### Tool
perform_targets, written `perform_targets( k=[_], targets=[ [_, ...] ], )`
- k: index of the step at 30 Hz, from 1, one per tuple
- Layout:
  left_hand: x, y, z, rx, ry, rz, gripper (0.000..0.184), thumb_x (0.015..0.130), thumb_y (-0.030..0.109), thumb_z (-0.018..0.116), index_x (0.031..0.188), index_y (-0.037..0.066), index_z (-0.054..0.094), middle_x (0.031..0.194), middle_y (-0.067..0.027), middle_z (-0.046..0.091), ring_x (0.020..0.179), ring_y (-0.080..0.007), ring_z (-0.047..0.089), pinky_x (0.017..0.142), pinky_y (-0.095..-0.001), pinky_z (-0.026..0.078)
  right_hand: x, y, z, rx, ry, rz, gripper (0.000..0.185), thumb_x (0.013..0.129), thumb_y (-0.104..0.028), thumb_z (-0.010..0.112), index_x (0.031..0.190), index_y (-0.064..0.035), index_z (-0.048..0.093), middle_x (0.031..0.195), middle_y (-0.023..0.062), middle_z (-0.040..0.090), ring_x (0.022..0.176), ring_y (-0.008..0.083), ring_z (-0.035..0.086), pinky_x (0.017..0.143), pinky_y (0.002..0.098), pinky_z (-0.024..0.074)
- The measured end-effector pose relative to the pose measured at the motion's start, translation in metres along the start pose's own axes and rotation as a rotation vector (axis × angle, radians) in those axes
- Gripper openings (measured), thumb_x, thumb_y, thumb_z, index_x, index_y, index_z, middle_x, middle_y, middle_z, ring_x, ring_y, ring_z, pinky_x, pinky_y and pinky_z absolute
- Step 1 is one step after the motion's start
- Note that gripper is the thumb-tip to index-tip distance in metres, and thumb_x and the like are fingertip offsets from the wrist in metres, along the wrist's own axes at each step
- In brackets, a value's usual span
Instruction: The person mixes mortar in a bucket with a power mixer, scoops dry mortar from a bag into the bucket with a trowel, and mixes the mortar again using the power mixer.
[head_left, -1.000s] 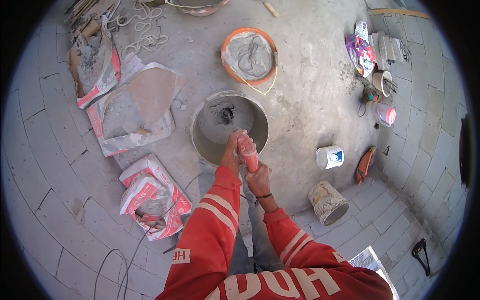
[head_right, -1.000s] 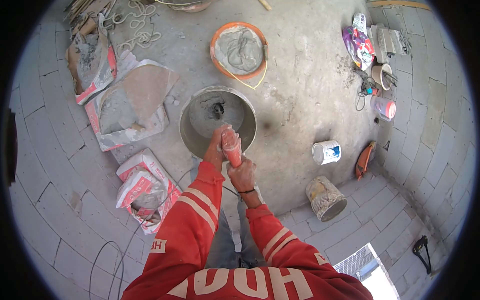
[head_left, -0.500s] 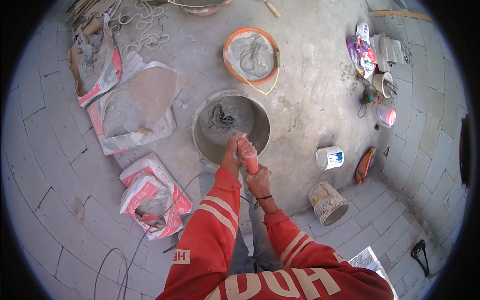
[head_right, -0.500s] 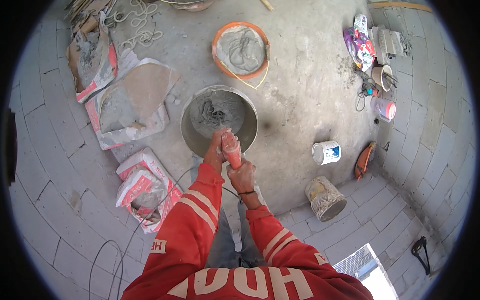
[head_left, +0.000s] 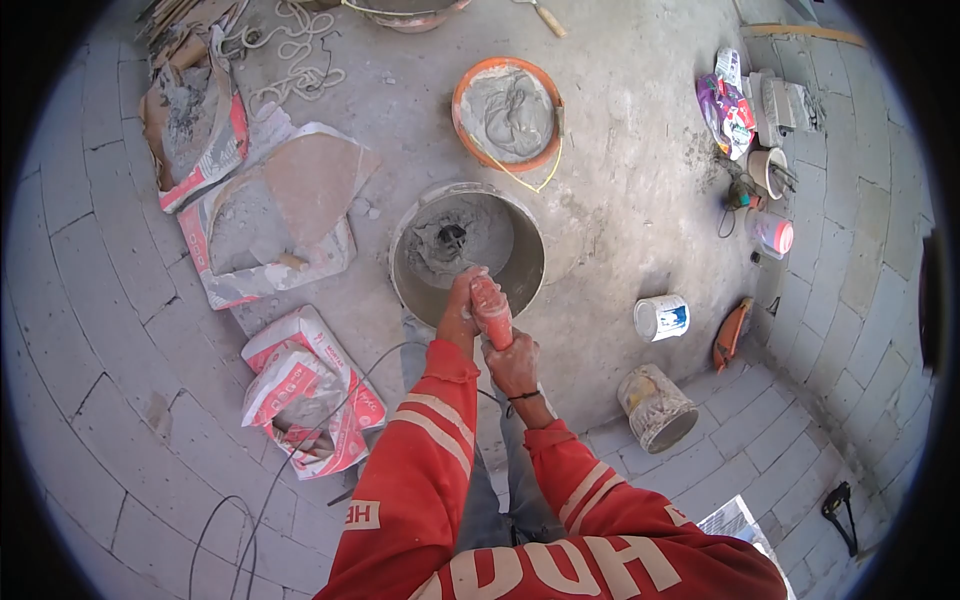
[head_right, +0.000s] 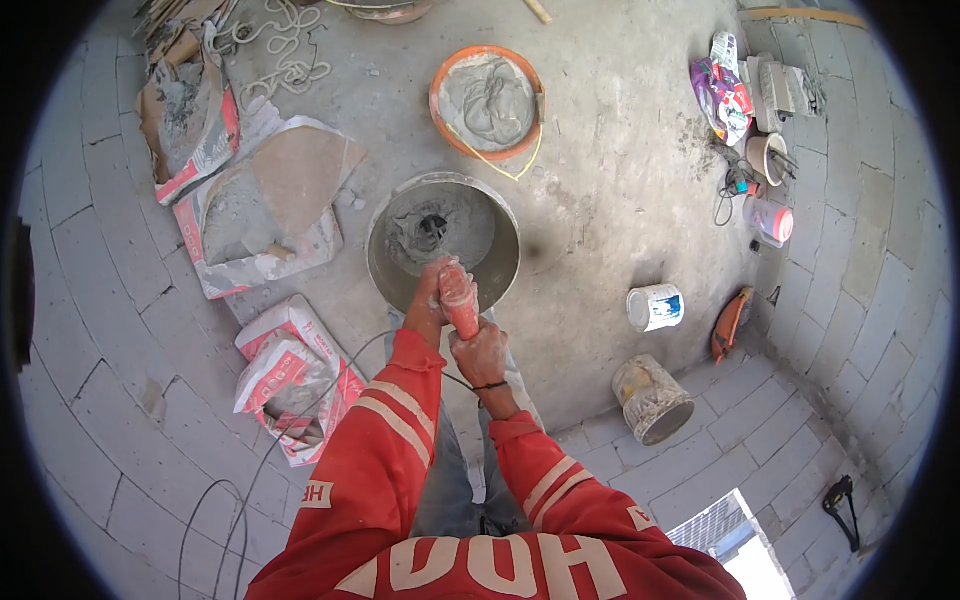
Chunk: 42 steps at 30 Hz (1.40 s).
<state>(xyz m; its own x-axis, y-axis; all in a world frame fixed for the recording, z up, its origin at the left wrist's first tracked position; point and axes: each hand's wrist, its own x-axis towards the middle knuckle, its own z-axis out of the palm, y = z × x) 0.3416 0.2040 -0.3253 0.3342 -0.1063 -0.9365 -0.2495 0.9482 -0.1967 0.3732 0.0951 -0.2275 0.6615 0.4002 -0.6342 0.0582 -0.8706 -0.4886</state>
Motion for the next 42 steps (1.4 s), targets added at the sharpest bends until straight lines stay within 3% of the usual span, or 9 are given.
perform_targets(
  k=[13, 17, 19, 22, 25, 31, 37, 40, 42],
  targets=[
    [0.031, -0.008, -0.030, 0.007, -0.050, -0.013, 0.021, 0.085, 0.027, 0.070, 0.078, 0.013, 0.057, 0.065, -0.0080, 0.061, 0.055, -0.0254, 0.062, 0.055, -0.0417, 0.056, -0.005, -0.005, -0.002, -0.018, -0.036, 0.033, 0.018, 0.075, -0.014, 0.069, 0.085, 0.0011, 0.070, 0.079, 0.0267, 0.070, 0.081, 0.0477, 0.068, 0.076, 0.0510, 0.0553],
    [0.040, -0.010, -0.045, 0.043, 0.036, -0.016, 0.021, 0.086, 0.028, 0.068, 0.077, 0.012, 0.057, 0.065, -0.0080, 0.061, 0.054, -0.0255, 0.061, 0.055, -0.0417, 0.057, -0.007, 0.002, 0.002, -0.057, -0.059, -0.014, 0.019, 0.074, -0.015, 0.069, 0.083, 0.0012, 0.070, 0.079, 0.0262, 0.070, 0.079, 0.0473, 0.068, 0.075, 0.0510, 0.0552],
    [0.026, -0.004, -0.037, 0.037, 0.056, -0.031, 0.022, 0.086, 0.028, 0.068, 0.077, 0.012, 0.057, 0.065, -0.0081, 0.061, 0.054, -0.0257, 0.061, 0.055, -0.0416, 0.057, -0.007, 0.005, 0.006, -0.074, -0.080, -0.012, 0.019, 0.074, -0.015, 0.069, 0.083, 0.0014, 0.069, 0.079, 0.0260, 0.070, 0.080, 0.0471, 0.068, 0.075, 0.0508, 0.0552],
    [-0.025, -0.005, -0.009, -0.085, 0.078, 0.107, 0.022, 0.087, 0.028, 0.068, 0.077, 0.011, 0.057, 0.065, -0.0088, 0.061, 0.055, -0.0260, 0.062, 0.055, -0.0414, 0.057, -0.010, 0.003, 0.005, -0.043, -0.082, 0.001, 0.019, 0.074, -0.015, 0.069, 0.084, 0.0020, 0.070, 0.080, 0.0260, 0.070, 0.080, 0.0471, 0.068, 0.076, 0.0507, 0.0552],
    [0.035, -0.011, -0.048, -0.063, -0.039, -0.071, 0.023, 0.087, 0.029, 0.068, 0.077, 0.011, 0.057, 0.066, -0.0091, 0.062, 0.056, -0.0265, 0.063, 0.056, -0.0421, 0.057, -0.008, 0.003, 0.003, -0.041, -0.062, 0.020, 0.019, 0.074, -0.014, 0.070, 0.086, 0.0021, 0.070, 0.080, 0.0262, 0.070, 0.081, 0.0470, 0.069, 0.078, 0.0509, 0.0551],
    [0.040, -0.023, -0.029, -0.004, -0.034, -0.069, 0.026, 0.085, 0.033, 0.072, 0.081, 0.011, 0.058, 0.074, -0.0114, 0.064, 0.064, -0.0297, 0.064, 0.061, -0.0443, 0.058, -0.005, 0.005, -0.013, -0.058, -0.041, 0.078, 0.020, 0.074, -0.013, 0.070, 0.088, 0.0018, 0.070, 0.081, 0.0267, 0.070, 0.080, 0.0472, 0.069, 0.076, 0.0501, 0.0557],
    [0.053, -0.036, -0.019, 0.056, -0.047, -0.057, 0.025, 0.086, 0.032, 0.071, 0.080, 0.012, 0.058, 0.072, -0.0100, 0.063, 0.063, -0.0283, 0.064, 0.061, -0.0439, 0.059, -0.006, 0.010, -0.014, -0.080, 0.058, 0.038, 0.017, 0.075, -0.014, 0.070, 0.084, 0.0008, 0.070, 0.079, 0.0261, 0.070, 0.078, 0.0474, 0.069, 0.074, 0.0509, 0.0556],
    [0.067, -0.032, -0.025, 0.018, -0.177, -0.154, 0.023, 0.086, 0.031, 0.071, 0.079, 0.012, 0.059, 0.071, -0.0091, 0.062, 0.062, -0.0273, 0.063, 0.061, -0.0436, 0.059, -0.002, 0.006, -0.017, -0.029, 0.096, -0.004, 0.018, 0.074, -0.014, 0.068, 0.081, 0.0024, 0.069, 0.074, 0.0294, 0.066, 0.077, 0.0483, 0.068, 0.070, 0.0507, 0.0539],
    [0.065, -0.033, -0.025, 0.026, -0.104, -0.149, 0.023, 0.086, 0.031, 0.072, 0.080, 0.012, 0.059, 0.071, -0.0089, 0.062, 0.061, -0.0271, 0.063, 0.060, -0.0438, 0.058, -0.001, 0.008, -0.018, -0.039, 0.083, 0.005, 0.018, 0.074, -0.014, 0.068, 0.081, 0.0023, 0.069, 0.074, 0.0291, 0.066, 0.077, 0.0482, 0.068, 0.070, 0.0506, 0.0539]
  ],
)
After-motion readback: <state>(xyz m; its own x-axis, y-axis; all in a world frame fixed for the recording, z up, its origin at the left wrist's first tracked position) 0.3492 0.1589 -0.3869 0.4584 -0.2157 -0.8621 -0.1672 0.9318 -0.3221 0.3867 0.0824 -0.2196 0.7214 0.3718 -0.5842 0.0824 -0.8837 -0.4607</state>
